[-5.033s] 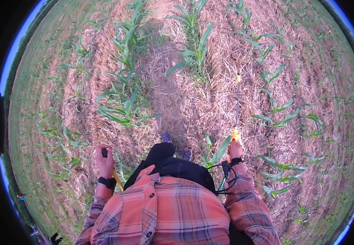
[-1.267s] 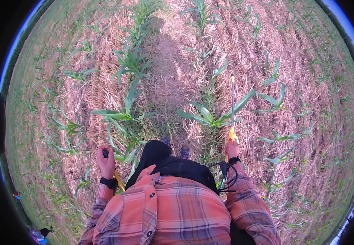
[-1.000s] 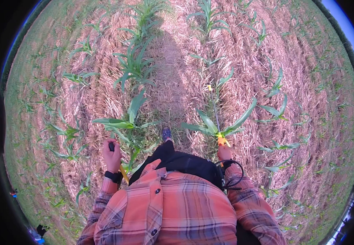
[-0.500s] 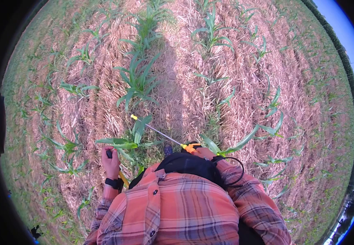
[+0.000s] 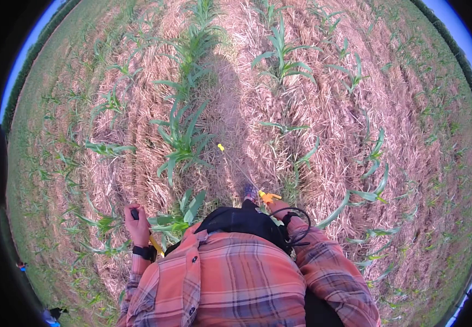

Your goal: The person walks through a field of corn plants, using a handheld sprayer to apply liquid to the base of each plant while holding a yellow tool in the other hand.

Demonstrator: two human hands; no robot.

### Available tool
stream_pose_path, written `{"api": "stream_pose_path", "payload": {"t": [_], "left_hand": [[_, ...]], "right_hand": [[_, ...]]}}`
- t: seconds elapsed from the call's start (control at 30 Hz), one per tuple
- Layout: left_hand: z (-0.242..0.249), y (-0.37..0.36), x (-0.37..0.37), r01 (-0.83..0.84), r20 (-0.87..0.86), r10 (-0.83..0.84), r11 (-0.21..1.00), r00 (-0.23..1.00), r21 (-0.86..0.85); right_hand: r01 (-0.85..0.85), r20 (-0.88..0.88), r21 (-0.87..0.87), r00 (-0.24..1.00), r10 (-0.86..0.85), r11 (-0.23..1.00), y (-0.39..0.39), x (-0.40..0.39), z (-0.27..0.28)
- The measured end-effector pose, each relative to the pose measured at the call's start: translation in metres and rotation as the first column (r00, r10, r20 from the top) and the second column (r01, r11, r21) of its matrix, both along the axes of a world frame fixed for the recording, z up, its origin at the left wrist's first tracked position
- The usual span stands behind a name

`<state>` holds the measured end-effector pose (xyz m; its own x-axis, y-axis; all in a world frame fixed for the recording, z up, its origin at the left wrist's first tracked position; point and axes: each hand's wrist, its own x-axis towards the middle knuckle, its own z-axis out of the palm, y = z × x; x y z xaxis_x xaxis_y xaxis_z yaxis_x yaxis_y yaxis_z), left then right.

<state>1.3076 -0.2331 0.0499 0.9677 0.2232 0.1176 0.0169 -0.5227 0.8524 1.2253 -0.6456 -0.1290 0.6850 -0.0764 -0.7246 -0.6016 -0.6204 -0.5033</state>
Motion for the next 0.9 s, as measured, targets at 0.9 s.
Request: {"api": "stream_pose_path", "payload": {"t": [0.9], "left_hand": [[0.013, -0.113, 0.250, 0.090, -0.028, -0.089, 0.995, 0.996, 0.042]], "right_hand": [[0.782, -0.006, 0.219, 0.599, -0.801, 0.583, -0.111, 0.195, -0.002]]}}
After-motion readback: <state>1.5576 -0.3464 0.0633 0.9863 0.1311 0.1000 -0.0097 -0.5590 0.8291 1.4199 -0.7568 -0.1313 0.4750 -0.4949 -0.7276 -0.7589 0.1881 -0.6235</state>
